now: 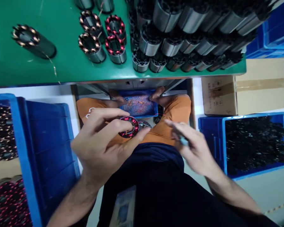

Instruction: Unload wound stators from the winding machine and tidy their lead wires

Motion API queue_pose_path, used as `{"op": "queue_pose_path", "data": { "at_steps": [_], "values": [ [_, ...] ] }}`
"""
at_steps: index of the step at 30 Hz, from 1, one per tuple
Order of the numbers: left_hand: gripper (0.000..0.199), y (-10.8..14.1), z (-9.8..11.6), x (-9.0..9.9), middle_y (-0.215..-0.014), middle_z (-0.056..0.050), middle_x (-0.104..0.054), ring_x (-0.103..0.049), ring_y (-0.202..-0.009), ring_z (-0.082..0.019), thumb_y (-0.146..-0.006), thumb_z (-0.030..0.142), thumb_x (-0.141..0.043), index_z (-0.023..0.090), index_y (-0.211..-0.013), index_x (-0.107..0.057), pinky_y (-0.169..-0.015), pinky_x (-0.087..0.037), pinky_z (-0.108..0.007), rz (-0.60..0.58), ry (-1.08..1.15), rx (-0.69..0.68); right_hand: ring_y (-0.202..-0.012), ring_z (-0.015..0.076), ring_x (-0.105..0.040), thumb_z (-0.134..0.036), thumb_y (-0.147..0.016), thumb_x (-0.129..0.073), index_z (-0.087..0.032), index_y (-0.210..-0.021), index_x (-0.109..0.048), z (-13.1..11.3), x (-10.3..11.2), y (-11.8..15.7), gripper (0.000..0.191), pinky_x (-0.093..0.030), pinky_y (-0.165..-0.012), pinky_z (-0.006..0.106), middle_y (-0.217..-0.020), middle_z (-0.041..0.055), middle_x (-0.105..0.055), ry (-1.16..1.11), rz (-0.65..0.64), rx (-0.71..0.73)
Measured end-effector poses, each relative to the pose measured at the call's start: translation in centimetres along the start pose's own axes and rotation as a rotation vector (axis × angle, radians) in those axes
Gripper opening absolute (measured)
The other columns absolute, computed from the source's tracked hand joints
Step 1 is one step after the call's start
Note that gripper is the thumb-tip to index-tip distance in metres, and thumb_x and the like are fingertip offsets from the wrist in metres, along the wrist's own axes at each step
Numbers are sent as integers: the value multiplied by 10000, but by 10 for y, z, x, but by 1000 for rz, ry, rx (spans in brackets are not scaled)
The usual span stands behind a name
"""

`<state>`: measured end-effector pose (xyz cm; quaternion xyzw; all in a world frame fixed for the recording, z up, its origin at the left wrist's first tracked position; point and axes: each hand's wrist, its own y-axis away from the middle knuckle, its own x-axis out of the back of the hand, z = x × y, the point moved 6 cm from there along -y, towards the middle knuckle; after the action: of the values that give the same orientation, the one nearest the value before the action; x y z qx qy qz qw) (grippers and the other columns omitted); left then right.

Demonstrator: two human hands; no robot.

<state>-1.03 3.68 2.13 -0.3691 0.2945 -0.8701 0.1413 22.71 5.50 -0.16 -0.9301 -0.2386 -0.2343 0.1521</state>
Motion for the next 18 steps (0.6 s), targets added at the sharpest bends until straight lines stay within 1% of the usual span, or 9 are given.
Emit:
{"op": "queue_pose_path", "data": {
  "at_steps": [2,3,4,6,10,14,18],
  "values": [
    [258,0,2,1,-1099,-14,-794,-741,-965,-219,-831,351,-1009,309,-961,-791,-806,-621,-394,-19,-10,-9,-931,211,-684,-87,-990,-588,-372,-1680,-567,-1,-30,-9,747,-630,-840,370,-1154,44,-746,-118,1,6],
    [265,1,3,3,-1119,-15,-797,-747,-990,-224,-827,351,-1013,313,-975,-796,-820,-631,-393,-24,-11,-8,-1032,230,-697,-104,-992,-589,-359,-1705,-543,2,-40,-12,758,-634,-932,407,-1260,58,-756,-157,-12,-3],
    [272,3,2,5,-1142,-16,-799,-753,-1012,-227,-825,350,-1016,316,-988,-801,-823,-640,-388,-28,-12,-3,-1123,249,-697,-120,-996,-588,-354,-1724,-522,6,-46,-13,767,-625,-1009,443,-1354,68,-751,-184,-33,-13],
    [277,7,0,11,-1170,-16,-801,-762,-1021,-226,-825,351,-1015,323,-1000,-802,-790,-650,-370,-29,-12,7,-1227,277,-686,-137,-1000,-579,-364,-1743,-499,11,-52,-13,780,-602,-1093,494,-1464,74,-734,-201,-68,-25],
    [261,13,-5,18,-1165,-22,-808,-767,-992,-206,-842,329,-999,310,-999,-791,-697,-631,-315,-21,-13,20,-1288,288,-687,-103,-964,-579,-389,-1742,-506,9,-53,-15,832,-585,-1154,524,-1541,55,-718,-186,-121,-42],
    [283,17,-7,19,-1147,-42,-810,-757,-1000,-174,-818,273,-1008,258,-1006,-797,-708,-615,-258,7,11,-14,-1307,264,-713,-42,-917,-591,-382,-1721,-542,2,-56,-19,875,-601,-1153,481,-1631,30,-677,-173,-121,-23],
    [297,19,-8,18,-1151,-45,-804,-747,-996,-157,-801,254,-1016,245,-1004,-799,-706,-596,-241,1,16,-20,-1275,242,-755,-44,-917,-595,-350,-1665,-620,2,-59,-20,809,-628,-1124,428,-1552,24,-739,-206,-78,10]
  ]
}}
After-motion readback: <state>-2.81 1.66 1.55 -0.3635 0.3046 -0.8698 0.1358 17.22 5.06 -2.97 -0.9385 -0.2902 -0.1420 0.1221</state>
